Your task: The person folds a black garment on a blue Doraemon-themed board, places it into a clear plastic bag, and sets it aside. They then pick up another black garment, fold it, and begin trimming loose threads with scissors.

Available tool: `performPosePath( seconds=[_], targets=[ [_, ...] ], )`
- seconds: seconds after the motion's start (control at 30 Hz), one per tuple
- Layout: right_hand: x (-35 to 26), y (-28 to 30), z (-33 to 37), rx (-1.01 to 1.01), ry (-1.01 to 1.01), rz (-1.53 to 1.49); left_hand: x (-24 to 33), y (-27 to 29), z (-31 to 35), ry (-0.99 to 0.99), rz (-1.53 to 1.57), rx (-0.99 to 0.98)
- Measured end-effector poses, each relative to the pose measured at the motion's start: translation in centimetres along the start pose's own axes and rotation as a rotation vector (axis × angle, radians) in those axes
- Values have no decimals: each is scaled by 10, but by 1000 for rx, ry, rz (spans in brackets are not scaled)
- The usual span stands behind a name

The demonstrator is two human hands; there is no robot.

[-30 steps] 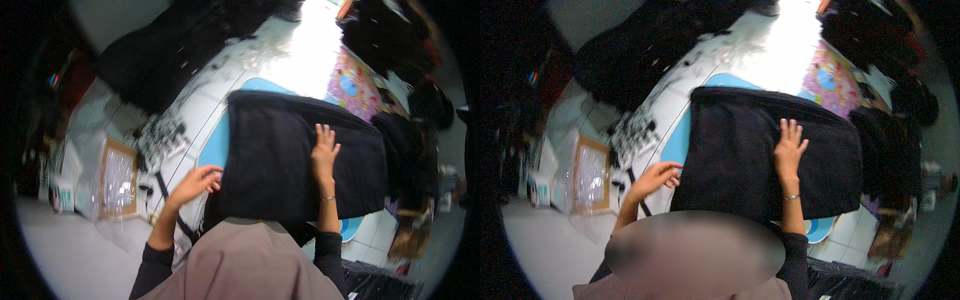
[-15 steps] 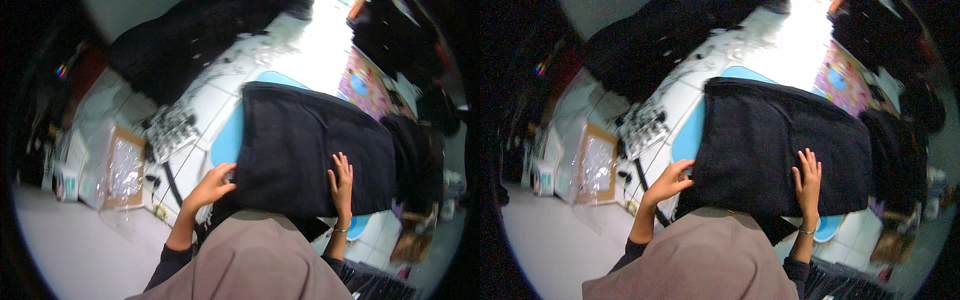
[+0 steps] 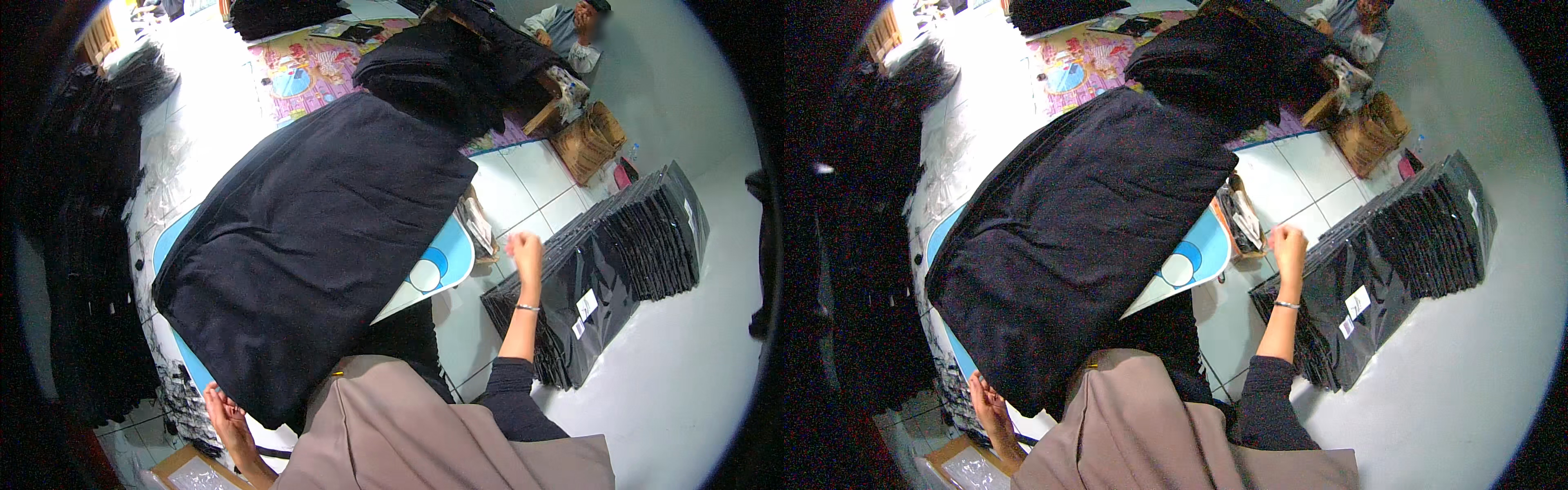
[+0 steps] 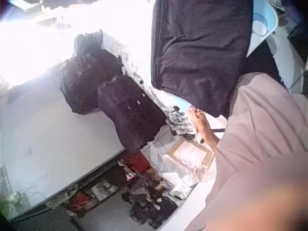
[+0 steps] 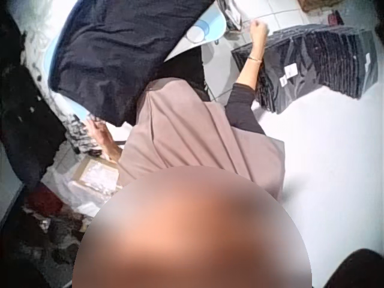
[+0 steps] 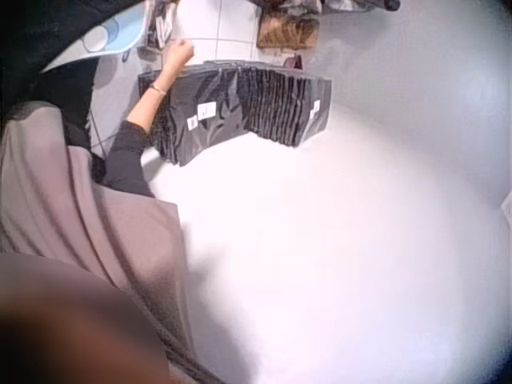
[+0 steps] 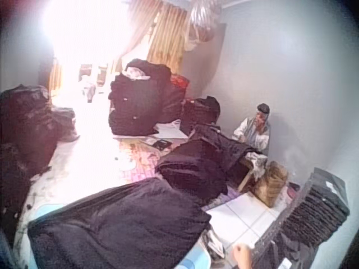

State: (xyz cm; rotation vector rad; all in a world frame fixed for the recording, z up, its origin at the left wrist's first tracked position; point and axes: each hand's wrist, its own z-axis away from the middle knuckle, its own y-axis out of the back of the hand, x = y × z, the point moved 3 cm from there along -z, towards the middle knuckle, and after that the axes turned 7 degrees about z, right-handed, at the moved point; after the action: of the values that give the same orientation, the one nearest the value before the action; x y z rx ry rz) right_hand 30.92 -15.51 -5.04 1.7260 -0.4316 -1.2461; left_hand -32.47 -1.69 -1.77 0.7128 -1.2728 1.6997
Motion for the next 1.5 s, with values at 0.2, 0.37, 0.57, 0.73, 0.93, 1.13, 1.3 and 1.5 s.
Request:
performPosePath(
  seconds=[0.2,0.37,0.57,0.73,0.93,1.13,1.3,1.5],
  targets=[
    [52,-128,23,-277,-6,125,-24,-1,-8,29,-189,41],
    [88,-201,41,-83,82,300,-40,-6,2,20,-129,76],
    [112,-219,55,127,231,334,-38,-4,4,-196,-642,165],
    [84,-183,41,-265,93,425,-11,-5,7,-194,-763,35],
    [-7,-43,24,-358,83,554,1,-10,7,118,-518,-56],
    [-131,40,40,9,331,-726,-1,-22,11,-201,-880,138],
    [-242,8,96,-555,385,-1326,-8,-44,19,-367,-1078,355],
    [-336,-52,194,-1126,323,-1166,-13,-40,17,-337,-1070,285]
  ],
)
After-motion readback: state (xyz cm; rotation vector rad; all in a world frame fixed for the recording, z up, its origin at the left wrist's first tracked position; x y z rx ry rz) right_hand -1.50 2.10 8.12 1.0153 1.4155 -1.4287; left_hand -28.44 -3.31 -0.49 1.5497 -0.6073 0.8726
